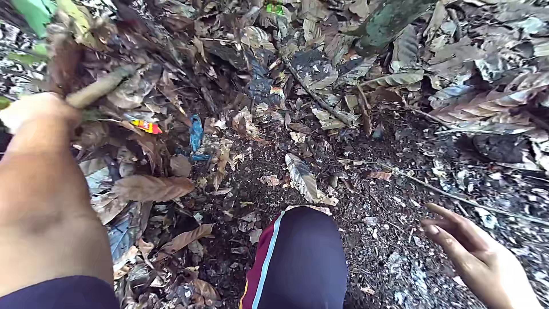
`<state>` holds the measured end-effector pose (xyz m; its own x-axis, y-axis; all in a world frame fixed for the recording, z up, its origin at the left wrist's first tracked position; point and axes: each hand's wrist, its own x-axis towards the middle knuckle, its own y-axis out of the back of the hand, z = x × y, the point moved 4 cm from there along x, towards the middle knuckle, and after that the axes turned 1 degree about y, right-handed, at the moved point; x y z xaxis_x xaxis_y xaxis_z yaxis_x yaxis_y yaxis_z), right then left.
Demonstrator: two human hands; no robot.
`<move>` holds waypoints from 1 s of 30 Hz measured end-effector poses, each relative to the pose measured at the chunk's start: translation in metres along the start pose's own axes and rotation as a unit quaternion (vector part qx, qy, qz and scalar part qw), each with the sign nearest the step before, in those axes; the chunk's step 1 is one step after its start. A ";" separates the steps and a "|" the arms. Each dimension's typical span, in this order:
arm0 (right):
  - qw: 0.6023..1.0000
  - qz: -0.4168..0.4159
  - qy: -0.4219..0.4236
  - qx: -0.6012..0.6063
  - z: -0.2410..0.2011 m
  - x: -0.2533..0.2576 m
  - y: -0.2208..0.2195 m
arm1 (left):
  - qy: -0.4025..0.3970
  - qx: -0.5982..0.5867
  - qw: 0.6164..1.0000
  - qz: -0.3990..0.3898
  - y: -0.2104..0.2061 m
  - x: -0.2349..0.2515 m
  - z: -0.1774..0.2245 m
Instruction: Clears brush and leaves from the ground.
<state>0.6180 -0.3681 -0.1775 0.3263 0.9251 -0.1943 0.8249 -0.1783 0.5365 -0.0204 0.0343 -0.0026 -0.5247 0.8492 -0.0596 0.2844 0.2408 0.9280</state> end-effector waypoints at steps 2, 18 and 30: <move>1.000 -0.011 0.002 -0.007 -0.003 -0.001 -0.003 | -0.101 -0.104 0.985 0.092 -0.027 0.040 -0.008; 0.998 0.023 0.034 -0.050 -0.026 -0.019 -0.006 | -0.461 -0.134 0.847 -0.229 -0.189 -0.288 0.301; 0.997 0.012 0.004 -0.076 -0.002 -0.022 -0.019 | -0.299 0.040 0.952 -0.044 -0.237 -0.077 0.179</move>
<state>0.5945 -0.3840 -0.1816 0.3413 0.9238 -0.1735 0.7374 -0.1487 0.6589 0.0960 -0.0041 -0.2840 -0.0043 0.9343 -0.3565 0.3331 0.3375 0.8804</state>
